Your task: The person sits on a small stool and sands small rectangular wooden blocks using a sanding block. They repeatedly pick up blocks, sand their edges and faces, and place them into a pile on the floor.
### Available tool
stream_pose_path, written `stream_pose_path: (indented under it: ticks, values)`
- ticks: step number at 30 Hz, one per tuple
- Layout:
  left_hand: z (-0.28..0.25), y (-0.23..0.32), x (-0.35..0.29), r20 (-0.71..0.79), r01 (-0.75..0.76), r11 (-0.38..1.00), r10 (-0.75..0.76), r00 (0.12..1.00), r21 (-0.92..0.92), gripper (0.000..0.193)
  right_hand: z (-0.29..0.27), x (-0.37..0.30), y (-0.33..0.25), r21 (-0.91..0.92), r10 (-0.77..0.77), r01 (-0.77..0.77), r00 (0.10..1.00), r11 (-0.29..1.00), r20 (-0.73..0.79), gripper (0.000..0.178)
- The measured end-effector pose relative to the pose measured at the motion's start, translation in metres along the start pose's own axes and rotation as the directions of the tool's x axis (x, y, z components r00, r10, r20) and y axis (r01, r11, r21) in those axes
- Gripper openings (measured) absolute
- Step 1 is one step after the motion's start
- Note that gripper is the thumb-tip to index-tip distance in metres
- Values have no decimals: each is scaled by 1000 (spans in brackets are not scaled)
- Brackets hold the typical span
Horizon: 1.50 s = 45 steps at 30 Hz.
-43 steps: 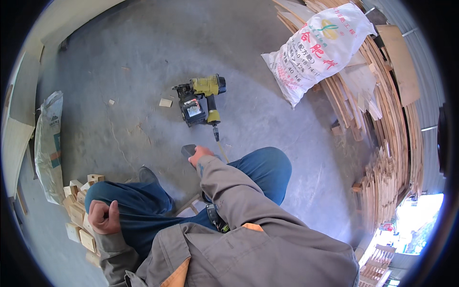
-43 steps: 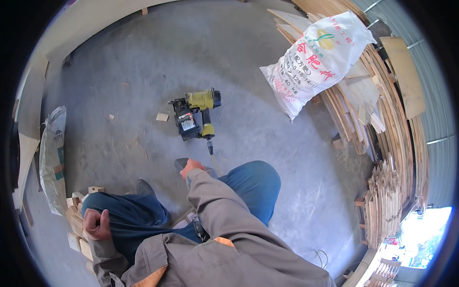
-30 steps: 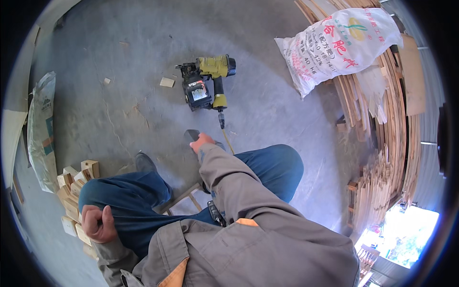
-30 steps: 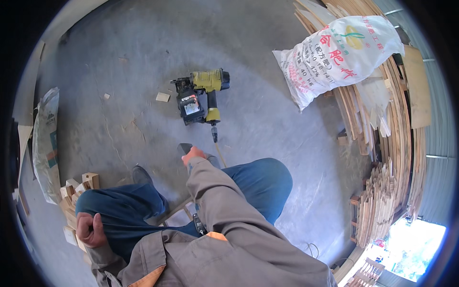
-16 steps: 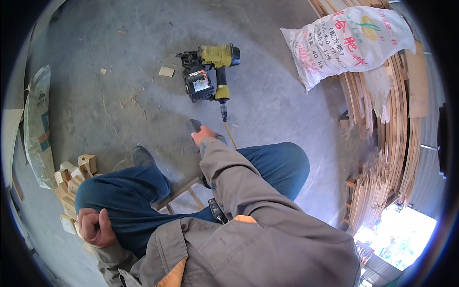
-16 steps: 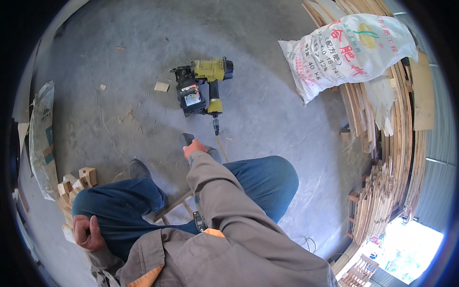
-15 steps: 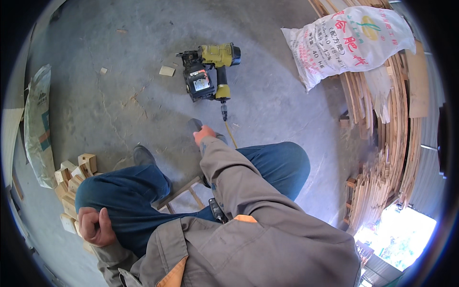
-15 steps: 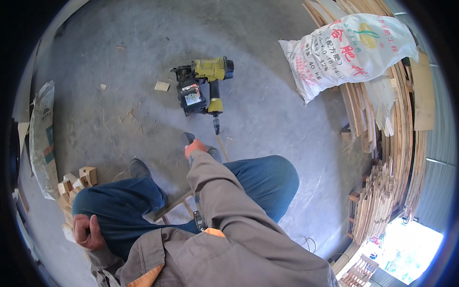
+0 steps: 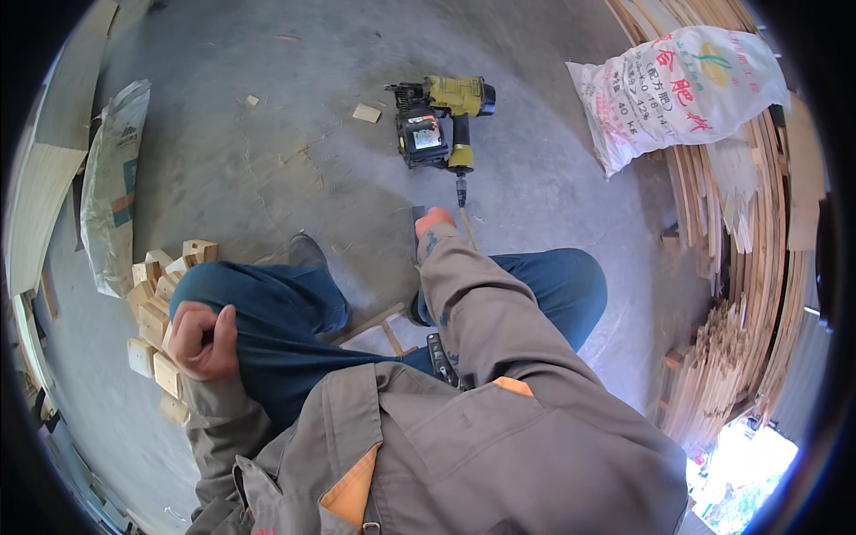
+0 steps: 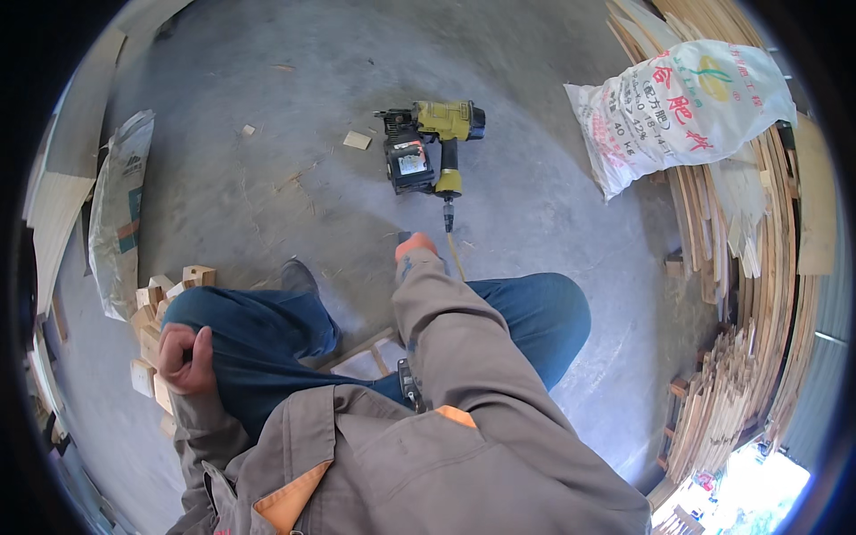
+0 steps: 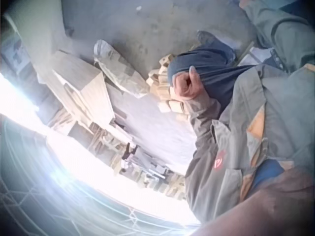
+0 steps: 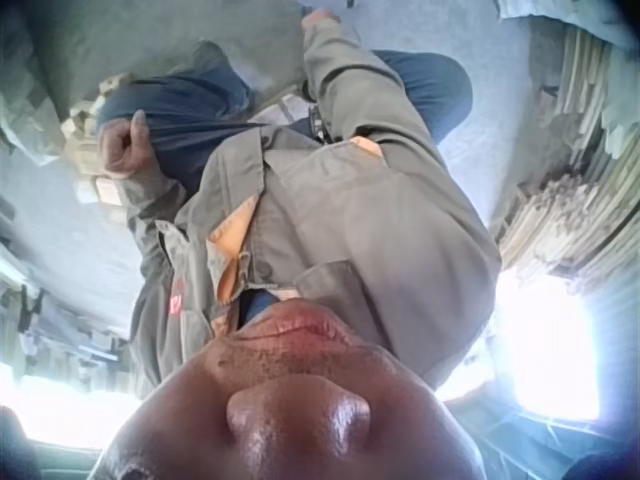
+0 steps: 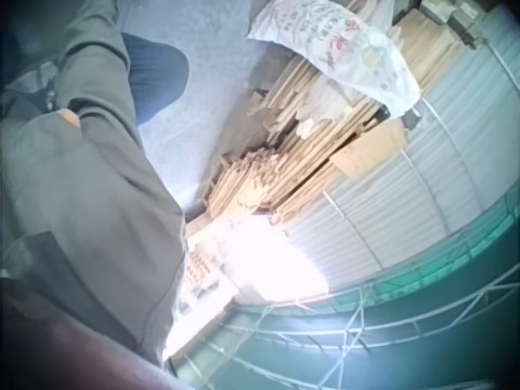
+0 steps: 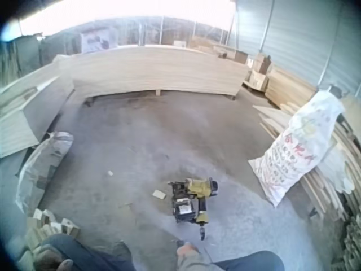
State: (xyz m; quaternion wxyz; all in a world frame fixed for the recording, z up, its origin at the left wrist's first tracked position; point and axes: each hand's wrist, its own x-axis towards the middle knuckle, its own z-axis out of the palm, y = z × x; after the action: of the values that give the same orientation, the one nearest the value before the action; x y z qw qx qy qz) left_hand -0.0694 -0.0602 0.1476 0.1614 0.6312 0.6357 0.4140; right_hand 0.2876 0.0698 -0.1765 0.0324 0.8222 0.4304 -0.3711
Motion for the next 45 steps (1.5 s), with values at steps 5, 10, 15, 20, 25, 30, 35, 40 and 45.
stream_pose_path:
  ticks: [5, 10, 15, 20, 25, 30, 35, 40, 45]
  values:
    - [-6, -2, -5, -11, -15, 1000, 15, 1000, -9, 27, -36, -21, -12, 136, -26, 29, 999, 990, -24, 44]
    - [-11, -3, -7, -11, -72, 997, 71, 997, -32, 28, -77, -42, -21, 397, -47, 119, 981, 910, -187, 55]
    - [-13, 2, -8, -20, -107, 993, 107, 994, -52, 29, -131, -54, -14, 504, -169, 331, 925, 797, -341, 55]
    - [-12, -2, -14, -65, -126, 992, 124, 990, -25, 30, -198, -103, -8, 502, -194, 486, 828, 716, -525, 54]
    - [-12, -16, -17, -60, -177, 984, 178, 982, 23, 31, -259, -123, 28, 489, -158, 514, 785, 705, -599, 63]
    - [-5, -12, -12, -37, -164, 984, 167, 985, 63, 32, -357, -125, 80, 235, -147, 564, 549, 792, -823, 69]
    - [9, -15, -1, 7, -184, 967, 186, 983, 174, 32, -474, -120, 116, -93, -240, 469, 264, 878, -934, 81]
    - [22, -23, 9, 1, -157, 960, 162, 987, 232, 31, -609, -111, 95, -254, -280, 200, 115, 946, -953, 97]
    - [38, 4, 21, 63, -75, 966, 61, 996, 249, 29, -731, -96, 65, -241, -236, -23, 126, 970, -964, 108]
